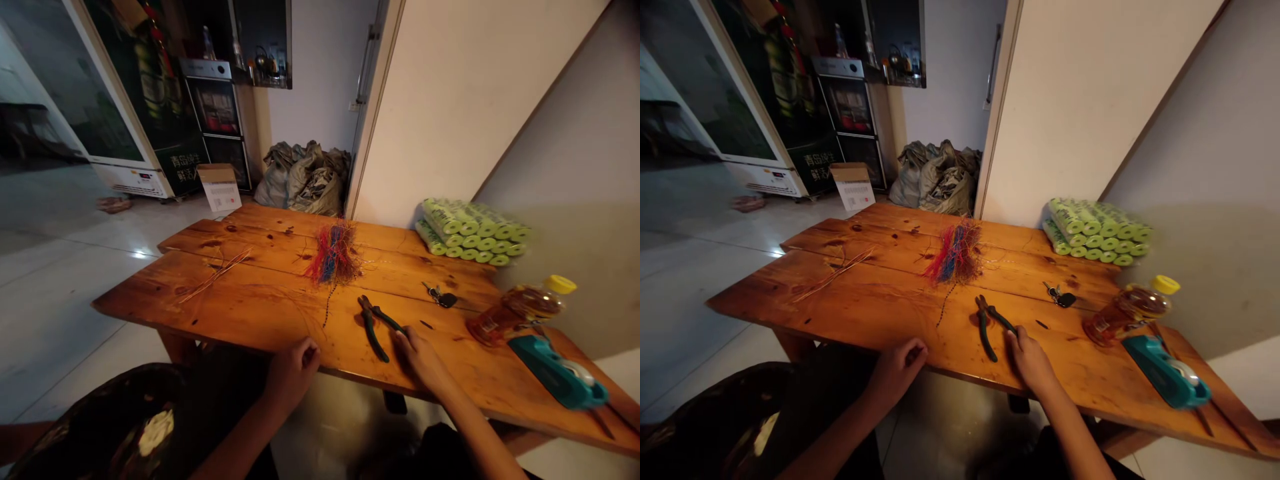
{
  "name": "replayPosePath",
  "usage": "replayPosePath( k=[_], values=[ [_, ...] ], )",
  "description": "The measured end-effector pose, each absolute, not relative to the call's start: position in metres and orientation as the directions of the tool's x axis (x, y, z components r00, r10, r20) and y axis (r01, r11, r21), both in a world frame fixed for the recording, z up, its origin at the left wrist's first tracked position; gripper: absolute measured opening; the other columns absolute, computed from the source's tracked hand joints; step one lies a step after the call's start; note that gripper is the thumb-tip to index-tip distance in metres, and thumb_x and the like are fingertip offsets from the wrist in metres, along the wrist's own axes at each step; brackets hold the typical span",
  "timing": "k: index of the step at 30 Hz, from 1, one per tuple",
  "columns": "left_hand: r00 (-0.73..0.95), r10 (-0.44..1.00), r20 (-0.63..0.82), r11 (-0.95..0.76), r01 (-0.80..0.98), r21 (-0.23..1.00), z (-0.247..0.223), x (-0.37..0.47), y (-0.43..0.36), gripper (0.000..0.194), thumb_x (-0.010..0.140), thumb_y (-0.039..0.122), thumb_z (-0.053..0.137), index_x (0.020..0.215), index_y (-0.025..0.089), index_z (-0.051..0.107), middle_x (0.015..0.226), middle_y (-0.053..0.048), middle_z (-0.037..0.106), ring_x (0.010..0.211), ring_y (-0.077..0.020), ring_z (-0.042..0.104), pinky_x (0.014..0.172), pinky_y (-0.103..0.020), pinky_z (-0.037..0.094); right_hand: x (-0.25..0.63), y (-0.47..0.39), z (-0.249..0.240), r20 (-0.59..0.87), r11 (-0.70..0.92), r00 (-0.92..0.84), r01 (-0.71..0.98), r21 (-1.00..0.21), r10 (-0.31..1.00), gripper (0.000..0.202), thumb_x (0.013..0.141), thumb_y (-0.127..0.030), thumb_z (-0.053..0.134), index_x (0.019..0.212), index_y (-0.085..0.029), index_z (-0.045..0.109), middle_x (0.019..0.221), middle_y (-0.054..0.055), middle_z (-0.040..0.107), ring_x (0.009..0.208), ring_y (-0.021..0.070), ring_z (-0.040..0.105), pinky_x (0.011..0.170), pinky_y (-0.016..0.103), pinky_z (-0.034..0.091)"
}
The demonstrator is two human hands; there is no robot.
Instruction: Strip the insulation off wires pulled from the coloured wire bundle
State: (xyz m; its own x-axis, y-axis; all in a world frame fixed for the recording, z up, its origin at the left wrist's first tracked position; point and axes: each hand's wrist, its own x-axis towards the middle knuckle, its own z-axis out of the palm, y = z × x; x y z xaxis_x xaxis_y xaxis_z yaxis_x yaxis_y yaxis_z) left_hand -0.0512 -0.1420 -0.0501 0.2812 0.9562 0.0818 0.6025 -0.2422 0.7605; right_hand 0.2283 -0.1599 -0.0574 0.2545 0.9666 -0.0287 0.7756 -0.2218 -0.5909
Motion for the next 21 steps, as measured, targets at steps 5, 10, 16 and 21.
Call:
replayPosePath(
  k=[5, 10, 16, 21],
  values=[
    [0.386, 0.903, 0.188, -0.368, 0.471, 0.801, -0.041, -0.039, -0.165, 0.015, 0.078, 0.019, 0.044, 0.065, 0.02, 0.052, 0.06, 0.002, 0.054, 0.056, -0.0119, 0.052, 0.055, -0.022, 0.036, 0.225, -0.17, -0.051, 0.27, -0.118, 0.211, 0.938, -0.326, 0.939, 0.033, 0.086, -0.041, 0.035, 0.091, -0.017, 0.057, 0.09, 0.015, 0.058, 0.088, 0.0298, 0.052, 0.075, 0.04, 0.038],
    [0.481, 0.822, 0.305, -0.508, 0.376, 0.775, -0.036, -0.023, -0.191, 0.012, 0.072, 0.015, 0.048, 0.062, 0.022, 0.048, 0.059, 0.0, 0.054, 0.056, -0.0137, 0.052, 0.054, -0.026, 0.039, 0.174, -0.181, -0.035, -0.04, -0.062, 0.057, 0.487, -0.871, 0.998, 0.049, 0.085, -0.056, 0.032, 0.073, -0.019, 0.063, 0.066, 0.005, 0.055, 0.069, 0.0215, 0.054, 0.067, 0.032, 0.04],
    [0.571, 0.721, 0.393, -0.642, 0.338, 0.688, -0.045, -0.01, -0.202, 0.01, 0.068, 0.012, 0.05, 0.061, 0.02, 0.048, 0.058, -0.001, 0.054, 0.056, -0.0135, 0.05, 0.054, -0.026, 0.037, 0.148, -0.173, -0.032, -0.223, -0.259, -0.189, -0.194, -0.946, 0.956, 0.041, 0.078, -0.056, 0.05, 0.069, -0.016, 0.055, 0.044, -0.01, 0.022, 0.037, 0.0049, 0.014, 0.036, 0.02, 0.011],
    [0.486, 0.822, 0.296, -0.495, 0.352, 0.795, -0.051, -0.014, -0.191, 0.014, 0.069, 0.01, 0.048, 0.058, 0.018, 0.047, 0.056, 0.001, 0.052, 0.054, -0.0113, 0.049, 0.053, -0.023, 0.035, 0.193, -0.159, -0.03, -0.097, -0.071, 0.041, -0.417, -0.906, 0.994, 0.035, 0.08, -0.047, 0.054, 0.06, -0.018, 0.046, 0.044, -0.009, 0.025, 0.037, 0.0045, 0.014, 0.035, 0.018, 0.014]
  ],
)
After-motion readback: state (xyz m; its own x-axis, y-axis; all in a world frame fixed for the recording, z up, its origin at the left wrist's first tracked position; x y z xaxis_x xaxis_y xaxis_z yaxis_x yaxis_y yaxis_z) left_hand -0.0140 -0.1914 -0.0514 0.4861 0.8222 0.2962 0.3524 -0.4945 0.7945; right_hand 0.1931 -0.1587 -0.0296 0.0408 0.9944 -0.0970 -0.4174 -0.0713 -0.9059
